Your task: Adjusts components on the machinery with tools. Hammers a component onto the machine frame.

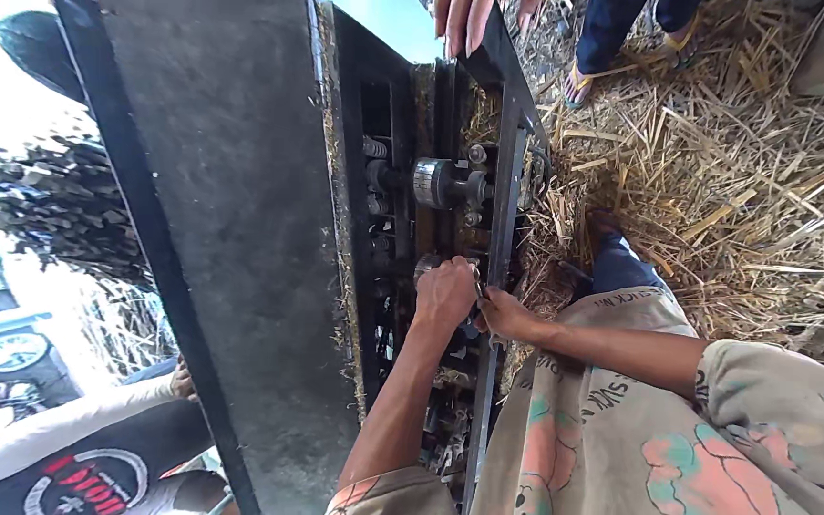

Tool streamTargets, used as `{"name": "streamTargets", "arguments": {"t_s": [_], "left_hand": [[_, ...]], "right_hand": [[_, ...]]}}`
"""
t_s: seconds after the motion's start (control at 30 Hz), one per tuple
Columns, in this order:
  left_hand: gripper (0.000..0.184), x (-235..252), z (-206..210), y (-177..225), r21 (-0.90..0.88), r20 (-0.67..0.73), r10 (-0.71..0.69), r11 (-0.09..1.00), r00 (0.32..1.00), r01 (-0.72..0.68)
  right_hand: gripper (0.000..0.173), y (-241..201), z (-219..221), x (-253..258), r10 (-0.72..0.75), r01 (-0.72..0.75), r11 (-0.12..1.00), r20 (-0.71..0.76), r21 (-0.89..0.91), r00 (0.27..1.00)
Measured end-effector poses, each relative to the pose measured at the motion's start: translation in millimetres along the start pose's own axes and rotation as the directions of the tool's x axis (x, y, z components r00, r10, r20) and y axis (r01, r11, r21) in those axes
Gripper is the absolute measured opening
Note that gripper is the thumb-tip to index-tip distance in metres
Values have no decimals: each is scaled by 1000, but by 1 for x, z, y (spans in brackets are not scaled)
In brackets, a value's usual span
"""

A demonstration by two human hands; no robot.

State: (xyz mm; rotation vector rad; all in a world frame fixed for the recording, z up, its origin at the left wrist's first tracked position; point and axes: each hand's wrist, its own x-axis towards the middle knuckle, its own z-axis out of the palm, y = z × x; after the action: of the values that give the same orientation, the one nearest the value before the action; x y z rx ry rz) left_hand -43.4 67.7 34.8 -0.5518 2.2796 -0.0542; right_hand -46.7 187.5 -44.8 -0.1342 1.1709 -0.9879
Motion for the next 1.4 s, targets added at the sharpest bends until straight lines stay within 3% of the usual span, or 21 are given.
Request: {"name": "streamTargets", "arguments": {"t_s": [0.13, 0.23, 0.4, 0.47, 0.67, 0.8, 0.9, 0.97, 1.03, 1.1, 1.17, 1.27, 1.4], "left_hand": [[26, 2, 11, -7, -38, -50, 70, 997, 996, -72], [25, 1, 19, -11, -59, -121, 97, 993, 988, -105], [25, -2, 16, -10, -71, -130, 79, 993, 988, -89], [25, -2, 15, -10, -75, -122, 86, 993, 989, -95], [25, -2, 15, -12, -100, -123, 108, 988, 986, -121], [23, -1, 19, -15, -136, -129, 122, 981, 984, -139], [20, 0, 20, -16, -163, -129, 128, 975, 983, -148], [24, 4, 20, -17, -168, -95, 124, 976, 988, -139], [25, 3, 20, -15, -179, -100, 126, 974, 987, -142], [22, 0, 16, -16, -190, -127, 110, 973, 986, -133], [22, -6, 18, -12, -222, -124, 69, 970, 990, -96], [30, -7, 22, -7, -264, -114, -7, 964, 993, -24], [40, -9, 24, -2, -259, -113, -45, 966, 993, 14]], "right_hand": [[36, 1, -18, 1, -18, 18, 1000, 80, 2, 997], [35, 3, -20, 1, -12, 11, 1000, 57, 14, 998], [31, 3, 23, 11, -1, 12, 949, -35, 315, 999], [30, 1, 24, 11, 26, -13, 935, -32, 355, 999], [34, -17, -10, -6, 79, -81, 996, 102, 21, 992], [34, -27, -46, -6, 118, -66, 942, 142, -330, 983], [29, -64, -82, -11, 110, 32, 743, 169, -669, 979], [24, -96, -103, -8, -49, 145, 445, 138, -884, 989], [23, -125, -113, -5, -221, 231, 159, 193, -960, 956], [22, -147, -110, -13, -265, 268, 20, 254, -963, 930], [21, -135, -107, -26, -251, 244, 97, 214, -965, 944], [23, -85, -105, -25, -171, 162, 418, 98, -894, 980], [30, -12, -71, -12, -90, 61, 858, -32, -511, 995]]}}
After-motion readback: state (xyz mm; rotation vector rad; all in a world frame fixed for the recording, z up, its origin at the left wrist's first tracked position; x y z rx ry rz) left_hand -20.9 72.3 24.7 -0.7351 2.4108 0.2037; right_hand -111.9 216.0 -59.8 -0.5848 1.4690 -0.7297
